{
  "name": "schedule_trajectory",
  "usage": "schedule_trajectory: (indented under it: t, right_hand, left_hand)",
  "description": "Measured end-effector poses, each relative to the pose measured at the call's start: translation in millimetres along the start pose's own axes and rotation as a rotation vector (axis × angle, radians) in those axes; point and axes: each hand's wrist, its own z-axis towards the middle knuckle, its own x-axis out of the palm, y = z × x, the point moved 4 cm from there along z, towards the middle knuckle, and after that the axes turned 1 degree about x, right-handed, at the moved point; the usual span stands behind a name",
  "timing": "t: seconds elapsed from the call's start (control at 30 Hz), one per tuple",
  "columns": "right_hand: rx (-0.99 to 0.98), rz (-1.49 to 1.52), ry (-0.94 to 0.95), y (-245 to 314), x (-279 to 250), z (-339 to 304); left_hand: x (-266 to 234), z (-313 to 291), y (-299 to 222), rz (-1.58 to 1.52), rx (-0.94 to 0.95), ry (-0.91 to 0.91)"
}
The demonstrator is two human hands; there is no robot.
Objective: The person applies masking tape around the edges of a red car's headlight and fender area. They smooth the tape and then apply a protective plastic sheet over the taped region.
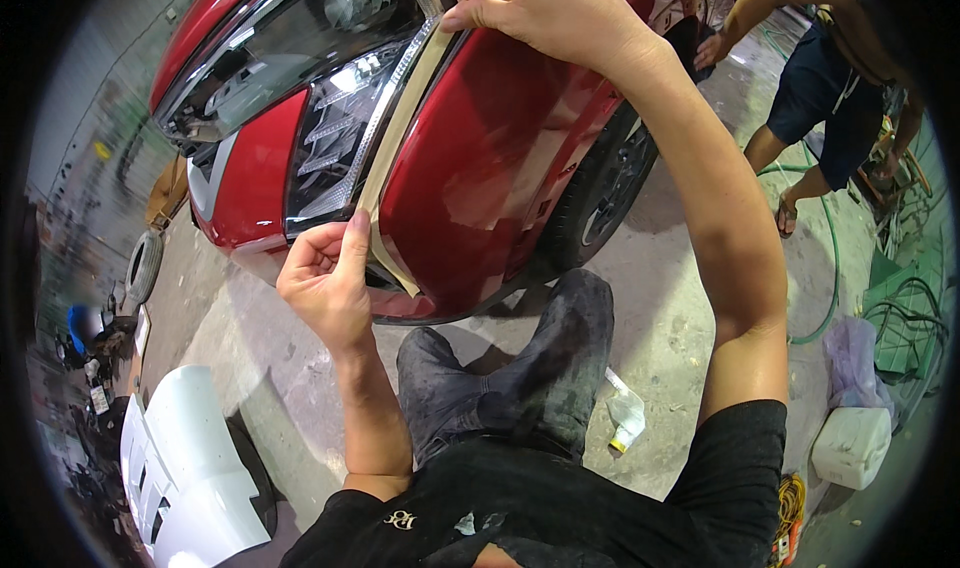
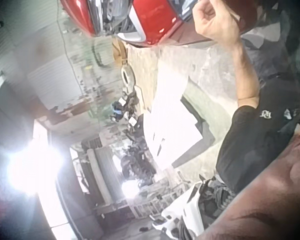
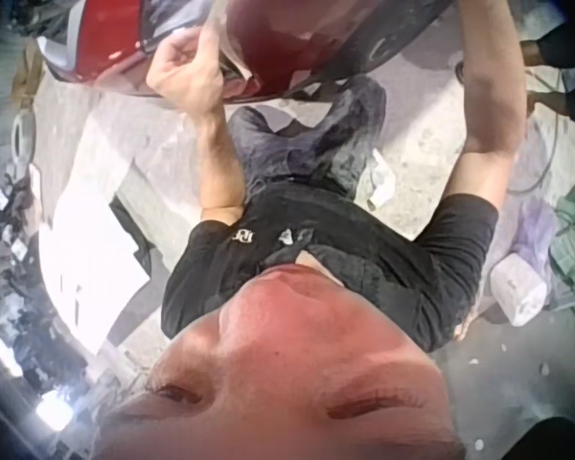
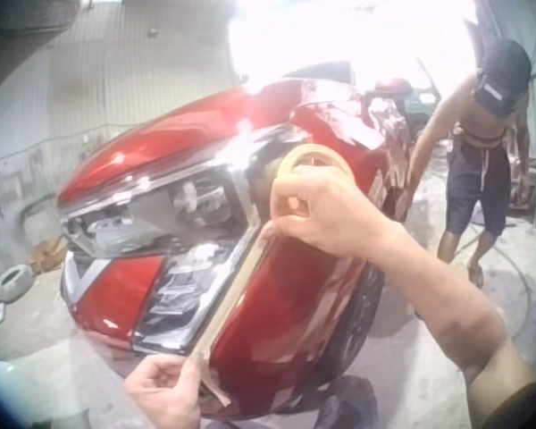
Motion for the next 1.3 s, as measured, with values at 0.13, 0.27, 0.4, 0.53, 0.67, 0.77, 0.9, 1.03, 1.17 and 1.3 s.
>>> schedule_trajectory:
  t: [0.13,0.27,0.4,0.53,0.67,0.77,0.9,1.03,1.17,1.3]
  right_hand:
    - [-0.079,-0.096,-0.077,2.7,4.0,-1.2]
    - [-0.096,-0.142,-0.096,3.6,6.5,-1.3]
    - [-0.077,-0.165,-0.106,2.6,8.6,-3.4]
    - [-0.031,-0.181,-0.095,1.0,11.0,-4.1]
    - [-0.051,-0.165,-0.096,3.7,10.7,-3.4]
    - [-0.063,-0.195,-0.114,6.1,9.2,-5.0]
    - [-0.021,-0.191,-0.111,4.5,13.0,-5.2]
    - [-0.024,-0.216,-0.12,5.2,12.5,-4.6]
    - [-0.025,-0.226,-0.114,6.9,12.4,-4.5]
    - [-0.033,-0.257,-0.081,4.7,7.2,-3.9]
  left_hand:
    - [2.4,-0.1,1.1,0.045,0.005,0.011]
    - [2.8,0.5,-0.8,0.079,-0.002,0.013]
    - [2.8,3.5,-3.3,0.161,-0.026,0.032]
    - [2.5,5.9,-6.2,0.231,-0.046,0.033]
    - [-1.0,15.8,-10.3,0.271,-0.072,0.112]
    - [1.5,25.8,-26.1,0.485,-0.03,0.202]
    - [3.6,37.7,-34.8,0.728,0.035,0.259]
    - [1.4,45.5,-39.8,1.01,0.118,0.297]
    - [-6.4,43.7,-39.7,1.065,0.089,0.286]
    - [2.3,45.8,-42.5,0.787,0.13,0.273]
